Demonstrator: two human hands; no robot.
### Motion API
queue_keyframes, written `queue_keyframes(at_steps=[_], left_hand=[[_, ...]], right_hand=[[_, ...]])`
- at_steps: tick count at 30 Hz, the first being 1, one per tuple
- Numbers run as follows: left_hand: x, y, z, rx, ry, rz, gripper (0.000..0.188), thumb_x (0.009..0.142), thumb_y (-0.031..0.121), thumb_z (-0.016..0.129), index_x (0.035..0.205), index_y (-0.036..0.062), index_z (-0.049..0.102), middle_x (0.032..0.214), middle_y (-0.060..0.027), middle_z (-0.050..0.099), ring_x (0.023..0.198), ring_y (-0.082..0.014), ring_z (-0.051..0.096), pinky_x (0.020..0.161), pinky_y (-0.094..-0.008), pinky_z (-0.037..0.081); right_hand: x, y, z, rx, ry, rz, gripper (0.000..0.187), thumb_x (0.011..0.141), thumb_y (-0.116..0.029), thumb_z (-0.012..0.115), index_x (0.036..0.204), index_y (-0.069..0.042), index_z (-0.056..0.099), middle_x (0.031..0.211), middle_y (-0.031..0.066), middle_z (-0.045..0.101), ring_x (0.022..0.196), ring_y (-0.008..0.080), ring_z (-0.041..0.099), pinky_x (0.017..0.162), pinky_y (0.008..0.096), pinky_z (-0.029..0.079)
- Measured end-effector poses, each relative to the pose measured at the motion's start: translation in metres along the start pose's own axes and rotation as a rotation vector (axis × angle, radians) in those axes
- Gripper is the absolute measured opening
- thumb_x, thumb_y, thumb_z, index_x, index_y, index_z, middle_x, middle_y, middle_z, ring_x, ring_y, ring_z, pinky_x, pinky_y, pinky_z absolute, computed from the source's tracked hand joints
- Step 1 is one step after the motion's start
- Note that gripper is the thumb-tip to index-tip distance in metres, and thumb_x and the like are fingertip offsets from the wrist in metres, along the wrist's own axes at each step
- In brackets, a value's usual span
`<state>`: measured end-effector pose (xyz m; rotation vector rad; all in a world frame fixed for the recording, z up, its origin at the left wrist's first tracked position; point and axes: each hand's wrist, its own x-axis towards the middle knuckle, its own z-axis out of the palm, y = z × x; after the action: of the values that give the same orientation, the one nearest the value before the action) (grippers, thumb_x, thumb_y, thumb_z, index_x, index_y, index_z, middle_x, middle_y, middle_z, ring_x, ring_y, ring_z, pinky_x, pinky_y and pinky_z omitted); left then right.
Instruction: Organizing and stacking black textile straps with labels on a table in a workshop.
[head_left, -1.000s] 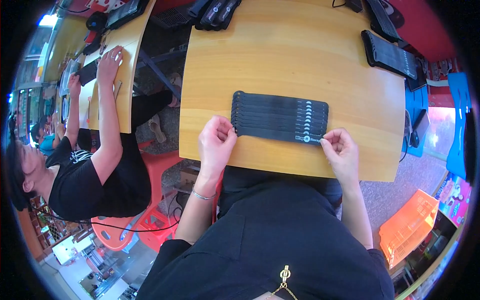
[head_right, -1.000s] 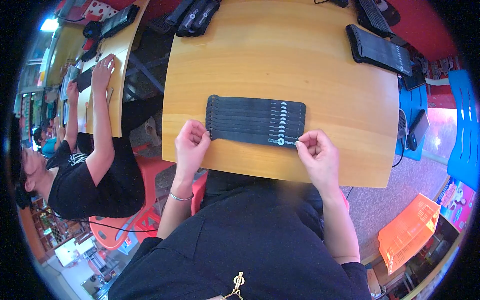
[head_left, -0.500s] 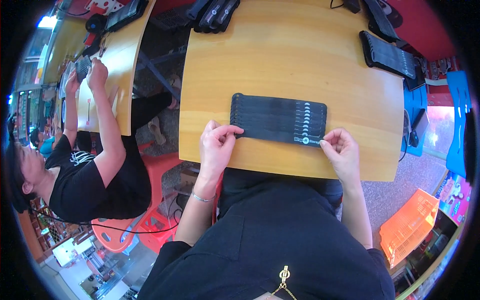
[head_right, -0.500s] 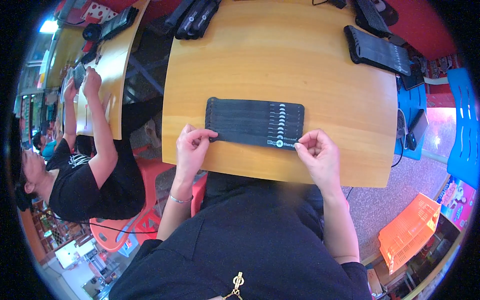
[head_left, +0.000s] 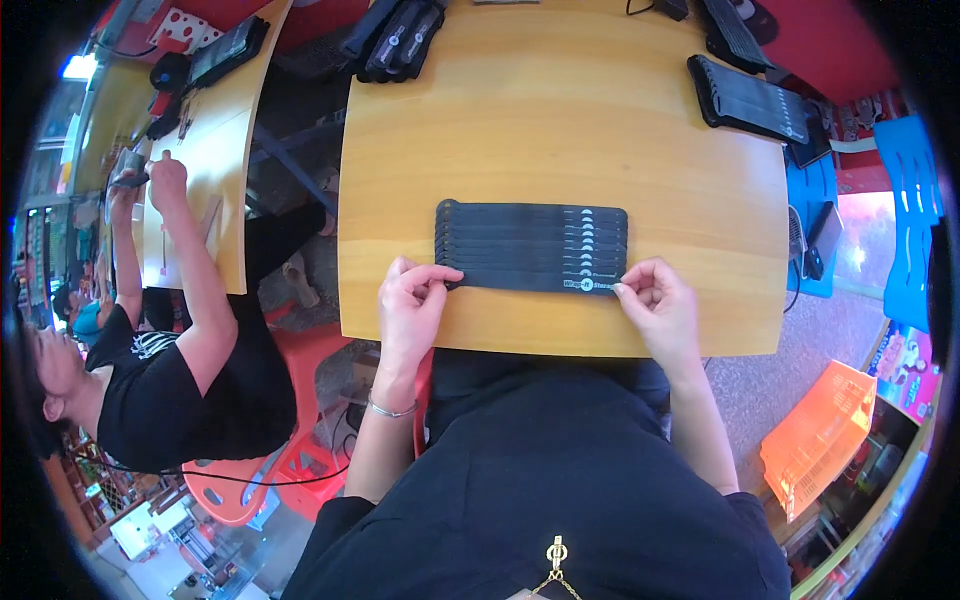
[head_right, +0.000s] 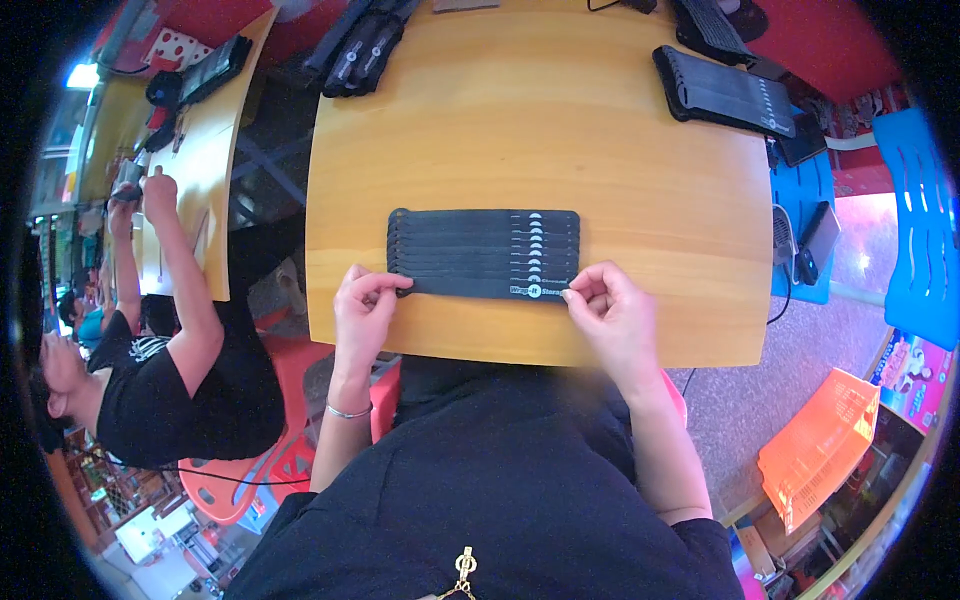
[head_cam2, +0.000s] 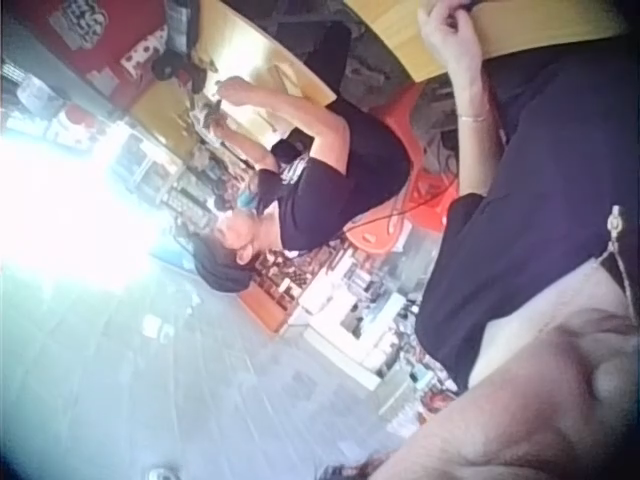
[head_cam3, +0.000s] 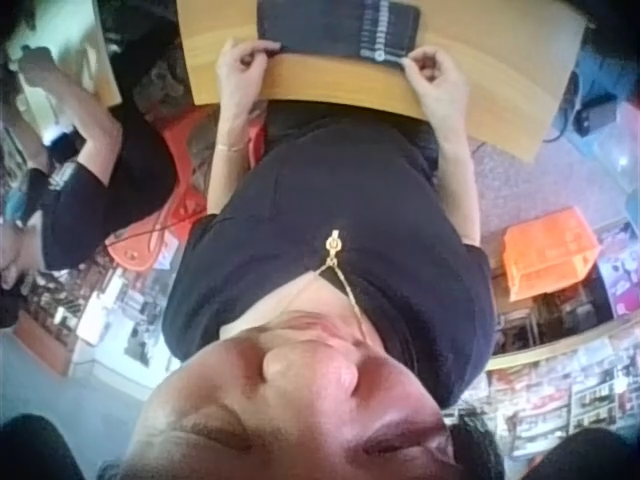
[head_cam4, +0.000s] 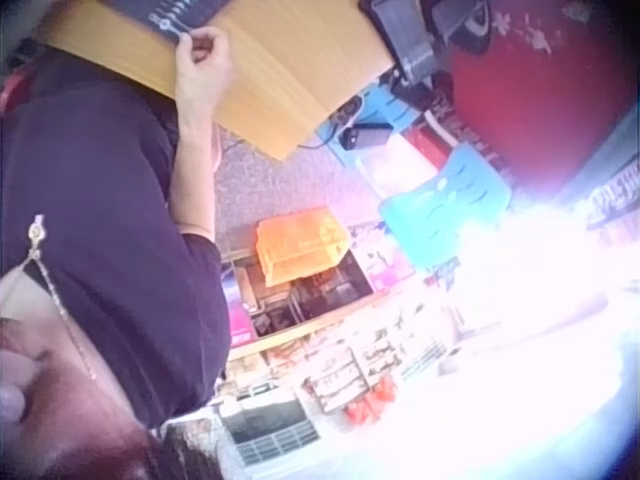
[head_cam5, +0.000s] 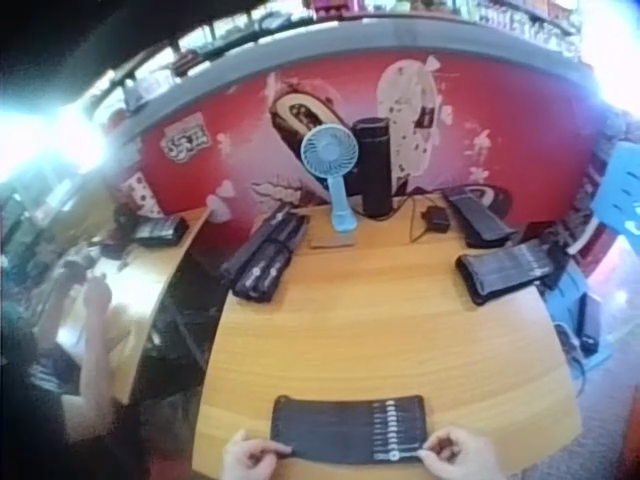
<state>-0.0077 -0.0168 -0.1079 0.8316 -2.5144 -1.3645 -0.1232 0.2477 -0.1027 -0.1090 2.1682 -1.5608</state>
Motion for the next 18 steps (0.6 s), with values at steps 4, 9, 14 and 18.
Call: queue_keyframes(at_steps=[4,9,14,18], left_hand=[[0.0015,0.004,0.0007,-0.04,-0.018,-0.026,0.022,0.079,-0.008,0.058,0.084,0.0067,0.074,0.074,-0.0013,0.043,0.06,-0.0085,0.046,0.052,-0.0215,0.035],[0.001,-0.0006,0.0005,-0.047,-0.012,-0.018,0.021,0.08,-0.008,0.058,0.084,0.006,0.074,0.074,-0.001,0.042,0.06,-0.0085,0.045,0.052,-0.0218,0.034],[0.0015,-0.0025,0.0008,-0.004,-0.007,0.017,0.021,0.08,-0.008,0.058,0.084,0.0058,0.074,0.074,-0.0015,0.043,0.059,-0.0089,0.044,0.052,-0.0226,0.035],[0.0008,0.0003,0.0006,-0.005,-0.008,0.015,0.022,0.08,-0.008,0.058,0.084,0.0061,0.074,0.073,-0.0018,0.044,0.06,-0.0089,0.045,0.052,-0.0228,0.035]], right_hand=[[0.0003,0.0027,0.0,-0.044,0.04,-0.046,0.012,0.08,-0.002,0.069,0.088,-0.003,0.06,0.072,-0.0024,0.06,0.058,0.001,0.051,0.054,0.0178,0.042],[-0.0009,0.0005,0.002,-0.098,0.082,-0.071,0.017,0.079,-0.002,0.07,0.09,-0.003,0.057,0.07,0.0001,0.06,0.054,0.0022,0.051,0.054,0.0194,0.043],[0.0002,0.0009,0.0011,-0.097,0.09,-0.041,0.021,0.078,-0.002,0.071,0.09,-0.004,0.054,0.069,0.0012,0.06,0.053,0.0029,0.051,0.053,0.0201,0.043],[0.0001,0.0001,0.0003,-0.126,0.085,-0.036,0.019,0.078,-0.003,0.071,0.086,-0.004,0.054,0.068,0.0009,0.06,0.053,0.0033,0.052,0.052,0.0208,0.043]])
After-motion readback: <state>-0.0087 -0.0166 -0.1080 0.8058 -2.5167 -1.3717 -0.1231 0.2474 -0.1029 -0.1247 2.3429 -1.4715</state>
